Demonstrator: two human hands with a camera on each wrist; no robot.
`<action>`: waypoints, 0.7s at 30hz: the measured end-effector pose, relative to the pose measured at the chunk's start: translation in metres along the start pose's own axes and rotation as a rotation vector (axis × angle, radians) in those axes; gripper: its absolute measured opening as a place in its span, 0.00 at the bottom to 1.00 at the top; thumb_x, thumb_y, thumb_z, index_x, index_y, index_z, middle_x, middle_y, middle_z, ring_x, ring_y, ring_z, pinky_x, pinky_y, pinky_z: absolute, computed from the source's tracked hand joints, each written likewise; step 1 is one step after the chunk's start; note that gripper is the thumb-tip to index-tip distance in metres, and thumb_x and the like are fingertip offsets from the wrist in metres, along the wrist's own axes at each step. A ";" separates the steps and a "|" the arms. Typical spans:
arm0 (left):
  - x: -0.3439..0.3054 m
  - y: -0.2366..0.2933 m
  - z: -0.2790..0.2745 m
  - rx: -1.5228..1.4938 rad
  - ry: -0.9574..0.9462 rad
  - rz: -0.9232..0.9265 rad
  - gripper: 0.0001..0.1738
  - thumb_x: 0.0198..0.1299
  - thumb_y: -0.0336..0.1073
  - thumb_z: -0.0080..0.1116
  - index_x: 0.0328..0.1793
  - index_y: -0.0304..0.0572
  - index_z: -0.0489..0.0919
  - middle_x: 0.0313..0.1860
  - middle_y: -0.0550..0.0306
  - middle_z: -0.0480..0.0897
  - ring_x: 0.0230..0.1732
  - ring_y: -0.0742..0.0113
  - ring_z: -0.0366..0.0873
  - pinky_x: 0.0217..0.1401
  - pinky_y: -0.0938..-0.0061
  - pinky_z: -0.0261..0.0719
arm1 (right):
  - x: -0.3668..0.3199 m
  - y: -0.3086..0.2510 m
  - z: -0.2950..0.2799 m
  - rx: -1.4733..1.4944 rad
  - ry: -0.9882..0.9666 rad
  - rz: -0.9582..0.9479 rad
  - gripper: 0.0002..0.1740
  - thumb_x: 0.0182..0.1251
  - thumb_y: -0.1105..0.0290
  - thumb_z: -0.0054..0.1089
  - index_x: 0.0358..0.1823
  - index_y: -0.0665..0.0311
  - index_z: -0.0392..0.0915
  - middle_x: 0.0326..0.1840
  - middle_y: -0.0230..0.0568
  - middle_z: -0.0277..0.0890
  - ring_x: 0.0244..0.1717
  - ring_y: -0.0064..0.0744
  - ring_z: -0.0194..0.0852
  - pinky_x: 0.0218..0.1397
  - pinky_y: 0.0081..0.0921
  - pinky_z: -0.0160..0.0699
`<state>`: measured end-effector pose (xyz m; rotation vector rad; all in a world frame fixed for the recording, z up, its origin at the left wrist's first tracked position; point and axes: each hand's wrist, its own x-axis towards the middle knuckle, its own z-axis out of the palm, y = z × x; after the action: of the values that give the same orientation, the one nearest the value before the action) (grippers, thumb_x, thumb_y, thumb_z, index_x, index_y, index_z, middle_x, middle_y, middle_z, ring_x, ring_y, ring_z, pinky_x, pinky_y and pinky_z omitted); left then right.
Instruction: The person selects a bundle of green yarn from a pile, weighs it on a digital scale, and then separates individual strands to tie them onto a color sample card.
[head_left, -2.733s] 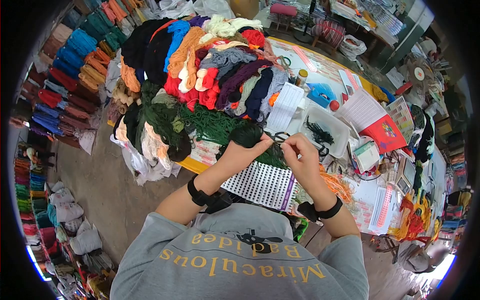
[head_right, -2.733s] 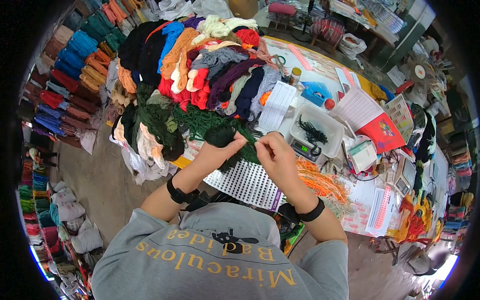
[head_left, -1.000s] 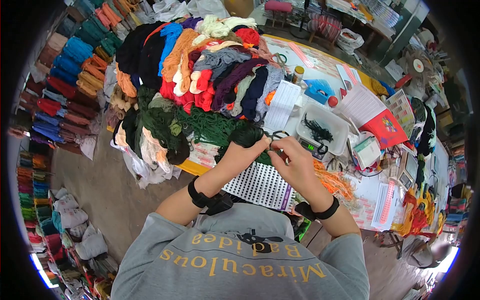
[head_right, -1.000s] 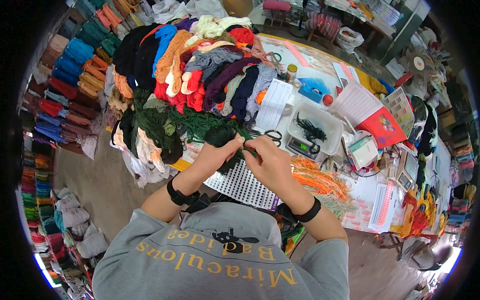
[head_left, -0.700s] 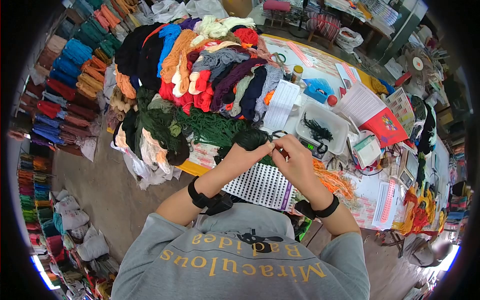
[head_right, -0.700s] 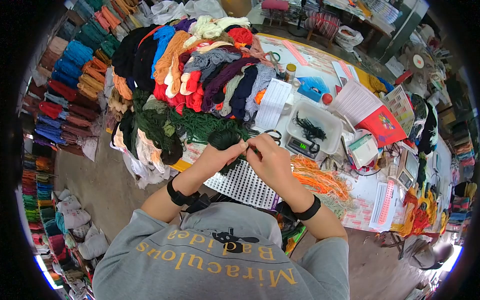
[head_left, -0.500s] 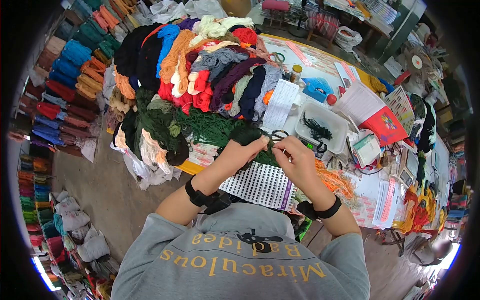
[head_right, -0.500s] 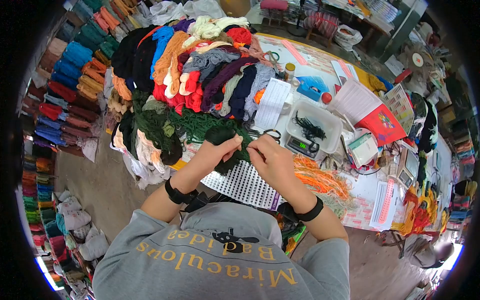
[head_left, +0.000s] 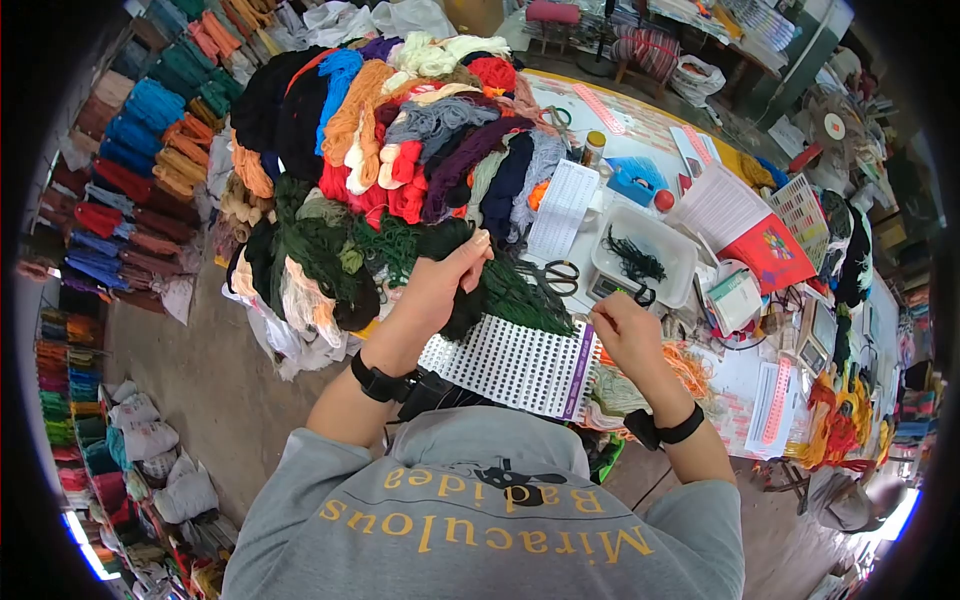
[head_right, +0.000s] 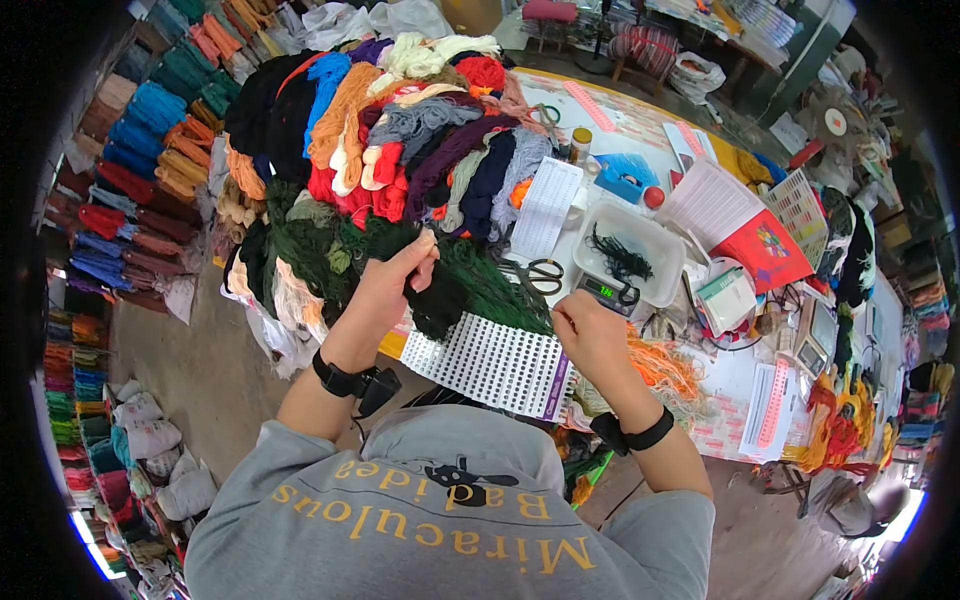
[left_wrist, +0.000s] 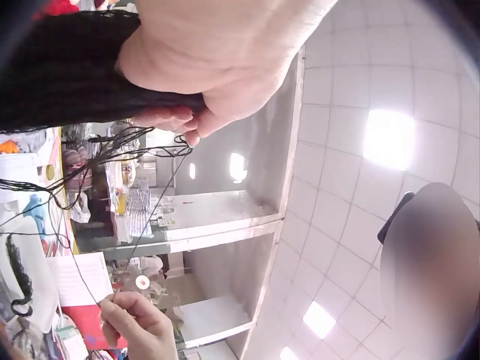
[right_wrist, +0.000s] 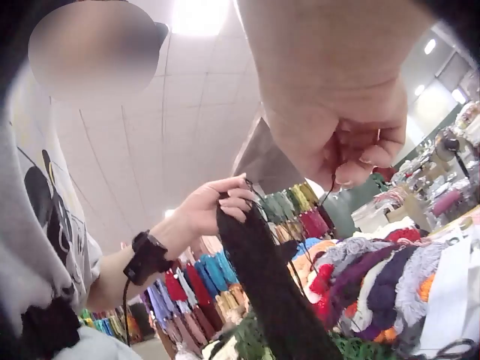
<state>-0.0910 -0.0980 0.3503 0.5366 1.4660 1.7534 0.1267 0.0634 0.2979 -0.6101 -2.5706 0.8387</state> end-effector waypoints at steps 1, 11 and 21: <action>-0.001 0.001 0.001 0.000 -0.002 0.000 0.16 0.63 0.42 0.56 0.30 0.37 0.77 0.17 0.67 0.67 0.19 0.77 0.61 0.24 0.82 0.56 | 0.000 0.001 0.001 -0.001 0.001 0.001 0.04 0.58 0.69 0.57 0.31 0.60 0.76 0.29 0.39 0.73 0.28 0.44 0.75 0.30 0.35 0.73; -0.007 -0.002 0.019 -0.139 -0.107 -0.171 0.16 0.62 0.43 0.57 0.29 0.37 0.77 0.17 0.67 0.68 0.18 0.79 0.61 0.21 0.83 0.56 | 0.024 -0.068 -0.007 0.327 0.129 -0.051 0.10 0.56 0.71 0.63 0.38 0.63 0.74 0.35 0.38 0.73 0.23 0.32 0.72 0.27 0.25 0.70; -0.014 -0.002 0.032 0.068 -0.190 -0.068 0.15 0.62 0.41 0.56 0.28 0.38 0.77 0.17 0.67 0.69 0.18 0.79 0.63 0.22 0.82 0.58 | 0.040 -0.076 0.011 0.249 0.170 -0.188 0.05 0.55 0.72 0.62 0.33 0.61 0.75 0.30 0.35 0.72 0.21 0.33 0.73 0.21 0.26 0.69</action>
<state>-0.0586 -0.0889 0.3584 0.6623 1.3981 1.5596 0.0661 0.0232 0.3454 -0.3429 -2.2822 0.9766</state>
